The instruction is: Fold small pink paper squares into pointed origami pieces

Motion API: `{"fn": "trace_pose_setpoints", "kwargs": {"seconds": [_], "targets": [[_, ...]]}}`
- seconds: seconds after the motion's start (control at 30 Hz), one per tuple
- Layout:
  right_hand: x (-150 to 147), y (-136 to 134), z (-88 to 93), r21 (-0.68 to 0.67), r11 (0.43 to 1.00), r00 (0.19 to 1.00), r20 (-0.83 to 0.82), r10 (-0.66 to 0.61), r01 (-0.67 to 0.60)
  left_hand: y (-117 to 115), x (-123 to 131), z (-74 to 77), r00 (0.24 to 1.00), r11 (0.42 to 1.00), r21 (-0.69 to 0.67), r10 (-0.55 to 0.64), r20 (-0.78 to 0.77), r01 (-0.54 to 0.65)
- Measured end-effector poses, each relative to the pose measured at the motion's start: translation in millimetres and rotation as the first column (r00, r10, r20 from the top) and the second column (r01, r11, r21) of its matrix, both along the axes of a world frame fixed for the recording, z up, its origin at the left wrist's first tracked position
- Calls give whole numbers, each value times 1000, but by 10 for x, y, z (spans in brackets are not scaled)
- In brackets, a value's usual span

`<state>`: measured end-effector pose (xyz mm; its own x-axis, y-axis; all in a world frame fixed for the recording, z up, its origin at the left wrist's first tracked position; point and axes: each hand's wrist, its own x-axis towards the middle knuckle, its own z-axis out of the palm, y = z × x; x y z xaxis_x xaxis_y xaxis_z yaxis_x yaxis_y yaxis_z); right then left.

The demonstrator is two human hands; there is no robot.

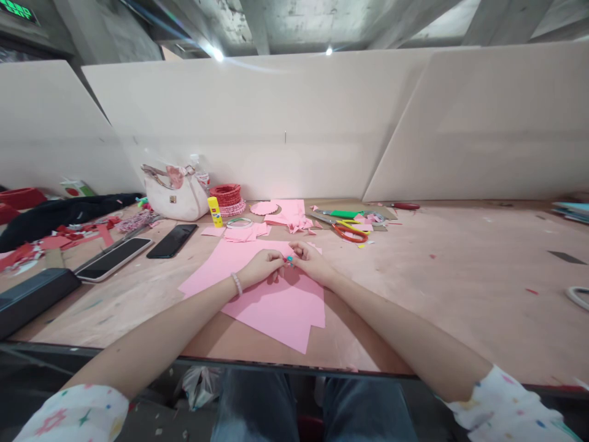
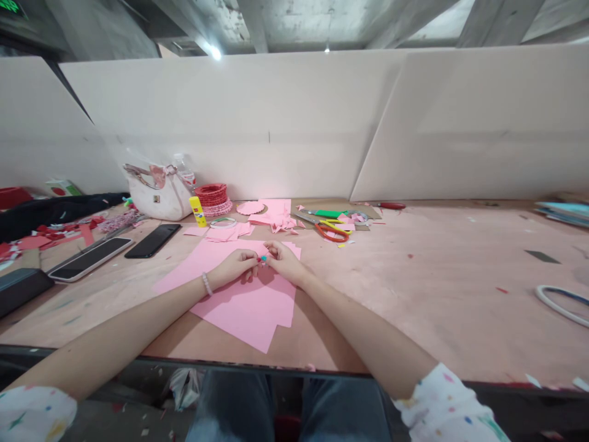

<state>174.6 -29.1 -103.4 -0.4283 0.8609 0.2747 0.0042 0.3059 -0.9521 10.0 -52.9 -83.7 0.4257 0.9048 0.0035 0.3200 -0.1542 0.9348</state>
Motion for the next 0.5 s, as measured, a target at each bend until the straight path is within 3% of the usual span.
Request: {"fn": "trace_pose_setpoints", "kwargs": {"seconds": [0.23, 0.4, 0.5], "targets": [[-10, -33, 49, 17, 999, 999, 33, -30, 29, 7, -11, -11, 999, 1000, 28, 2, -43, -1], [-1, -83, 124, 33, 993, 993, 27, 111, -112, -12, 1, 27, 999, 999, 51, -4, -45, 6], [7, -90, 123, 17, 991, 991, 16, 134, -134, -22, 18, 49, 997, 998, 65, 12, -83, -7]]}}
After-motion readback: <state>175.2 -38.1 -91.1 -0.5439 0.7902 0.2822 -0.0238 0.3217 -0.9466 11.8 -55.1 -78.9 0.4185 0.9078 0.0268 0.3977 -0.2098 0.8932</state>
